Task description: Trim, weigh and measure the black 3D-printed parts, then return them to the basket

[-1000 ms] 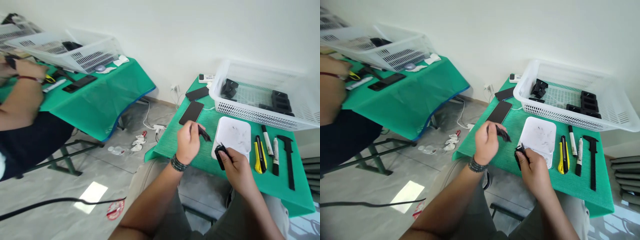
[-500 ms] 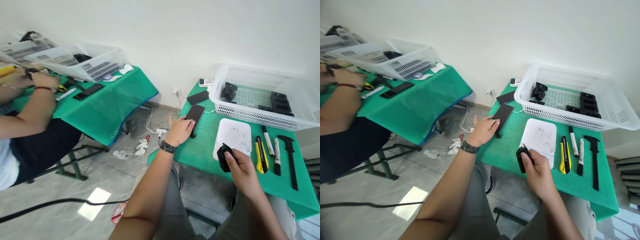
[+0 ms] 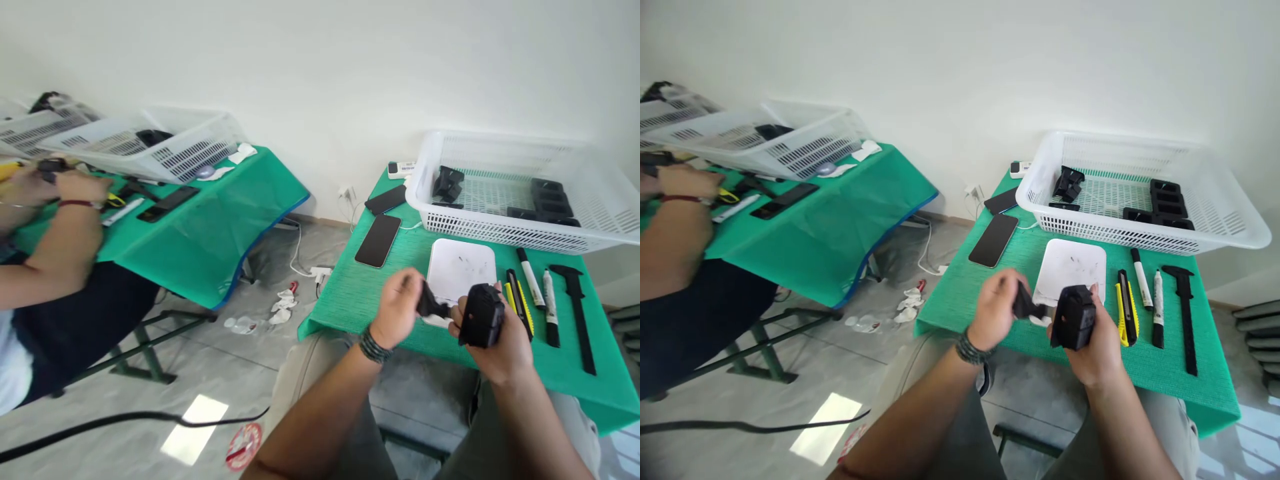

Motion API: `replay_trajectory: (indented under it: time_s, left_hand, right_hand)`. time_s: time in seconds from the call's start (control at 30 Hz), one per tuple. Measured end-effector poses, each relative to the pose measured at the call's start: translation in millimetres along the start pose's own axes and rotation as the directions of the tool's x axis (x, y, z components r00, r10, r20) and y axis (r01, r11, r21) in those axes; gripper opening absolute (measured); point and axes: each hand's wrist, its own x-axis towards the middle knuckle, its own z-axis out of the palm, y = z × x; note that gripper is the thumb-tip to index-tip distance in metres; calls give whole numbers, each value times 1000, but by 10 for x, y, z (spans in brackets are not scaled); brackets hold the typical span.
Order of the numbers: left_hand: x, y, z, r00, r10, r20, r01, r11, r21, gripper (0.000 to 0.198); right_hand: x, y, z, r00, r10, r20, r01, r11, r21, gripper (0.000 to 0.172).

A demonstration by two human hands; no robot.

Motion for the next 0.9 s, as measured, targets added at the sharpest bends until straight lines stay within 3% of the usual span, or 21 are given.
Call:
replay_trajectory:
  time_s: [0.07,0.13,0.2,0.27,0.33,0.4,0.47,0.53,0.6,0.7,0.8,0.9]
  left_hand:
    - [-219,-5,259,978,115,174,-119,993,17,60]
    - [-387,-9,414,974,205,92,-210,977,38,56]
    - [-468,-14,462,956,293,16,-293,953,69,49]
    - [-470,-22,441,929,369,-3,-367,925,101,41]
    - [-433,-34,399,906,423,-11,-418,899,127,35]
    - [-400,-49,367,887,459,-53,-448,882,144,30]
    - [-388,-61,351,849,517,-112,-498,853,157,26]
    - [-384,-63,344,791,604,-96,-586,793,166,28]
    - [-372,-51,339,717,697,8,-688,705,170,35]
    - [-340,-16,340,635,761,136,-772,615,162,29]
    - [-323,18,361,630,763,145,-776,612,155,29]
    - [-322,37,386,663,738,126,-748,648,145,20]
  right_hand:
    - [-3,26,34,998,-40,-38,39,999,-28,60]
    - [-18,66,63,979,-177,-103,166,980,-113,64]
    - [-45,106,74,921,-363,-140,321,913,-251,64]
    - [-83,139,71,847,-521,-103,443,800,-404,61]
    - [-127,166,70,807,-591,16,512,686,-517,55]
    - [-162,190,82,817,-561,132,530,640,-557,48]
    - [-170,207,98,853,-500,151,494,681,-540,47]
    - [-144,211,101,898,-436,66,410,772,-486,51]
    - [-91,203,82,929,-362,-74,306,865,-397,55]
    - [-3,180,26,936,-231,-267,175,961,-216,60]
    - [39,161,-23,942,-133,-309,99,987,-124,58]
    - [25,147,-36,957,-127,-262,100,988,-113,52]
